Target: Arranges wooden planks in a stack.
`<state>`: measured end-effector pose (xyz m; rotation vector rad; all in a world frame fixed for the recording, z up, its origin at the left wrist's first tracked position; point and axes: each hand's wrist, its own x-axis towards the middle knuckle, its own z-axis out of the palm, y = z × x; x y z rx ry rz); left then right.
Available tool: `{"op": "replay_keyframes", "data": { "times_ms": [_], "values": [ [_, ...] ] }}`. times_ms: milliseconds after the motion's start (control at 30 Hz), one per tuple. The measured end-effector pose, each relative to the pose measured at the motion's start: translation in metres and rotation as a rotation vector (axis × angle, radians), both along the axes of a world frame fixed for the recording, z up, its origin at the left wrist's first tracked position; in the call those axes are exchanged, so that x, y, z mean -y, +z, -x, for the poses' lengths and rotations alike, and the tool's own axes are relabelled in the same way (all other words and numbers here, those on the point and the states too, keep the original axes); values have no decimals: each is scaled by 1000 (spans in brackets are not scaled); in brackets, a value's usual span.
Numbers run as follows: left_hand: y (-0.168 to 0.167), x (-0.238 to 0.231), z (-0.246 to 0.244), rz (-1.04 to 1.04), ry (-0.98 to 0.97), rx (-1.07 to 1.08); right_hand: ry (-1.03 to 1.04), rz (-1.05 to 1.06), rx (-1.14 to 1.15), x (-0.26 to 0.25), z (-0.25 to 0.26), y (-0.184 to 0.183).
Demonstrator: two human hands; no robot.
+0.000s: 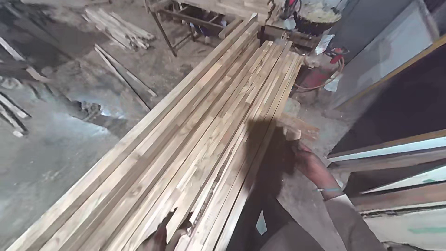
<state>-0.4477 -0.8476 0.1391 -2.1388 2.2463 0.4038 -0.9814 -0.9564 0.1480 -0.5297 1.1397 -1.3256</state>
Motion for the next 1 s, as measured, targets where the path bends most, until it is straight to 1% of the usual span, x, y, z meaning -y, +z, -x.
{"op": "replay_keyframes", "data": {
  "times_ms": [100,233,300,367,467,533,567,633,667,700,733,767,833,867,933,1000],
  "values": [
    [-5,-5,13,-64,46,-97,-8,-30,32,7,9,-10],
    [-12,-3,68,36,192,24,12,-84,21,27,8,-13],
    [-16,-5,85,111,235,13,48,-86,-19,35,8,-6],
    [-23,-9,81,153,234,-5,84,-49,25,44,9,-5],
    [-35,-11,73,215,203,-8,138,17,96,59,30,-14],
    [-32,-10,74,199,212,12,180,44,65,68,46,-14],
    [-26,-6,75,142,225,28,193,40,41,71,52,-10],
    [-6,16,76,-37,278,-34,199,15,-2,82,57,0],
    [1,33,77,-77,311,-136,217,13,-15,89,60,2],
    [7,54,79,-69,347,-234,238,18,-20,100,61,3],
    [9,81,79,-22,365,-276,264,35,-20,111,58,3],
    [9,109,77,48,361,-254,292,54,-18,121,53,3],
    [-6,162,71,185,343,-135,349,86,14,141,41,4],
    [-16,183,70,223,347,-100,367,93,27,151,35,4],
    [-27,216,74,275,377,-72,349,80,17,167,25,6],
    [-24,243,84,367,372,-55,319,84,16,180,20,10]
  ]
}}
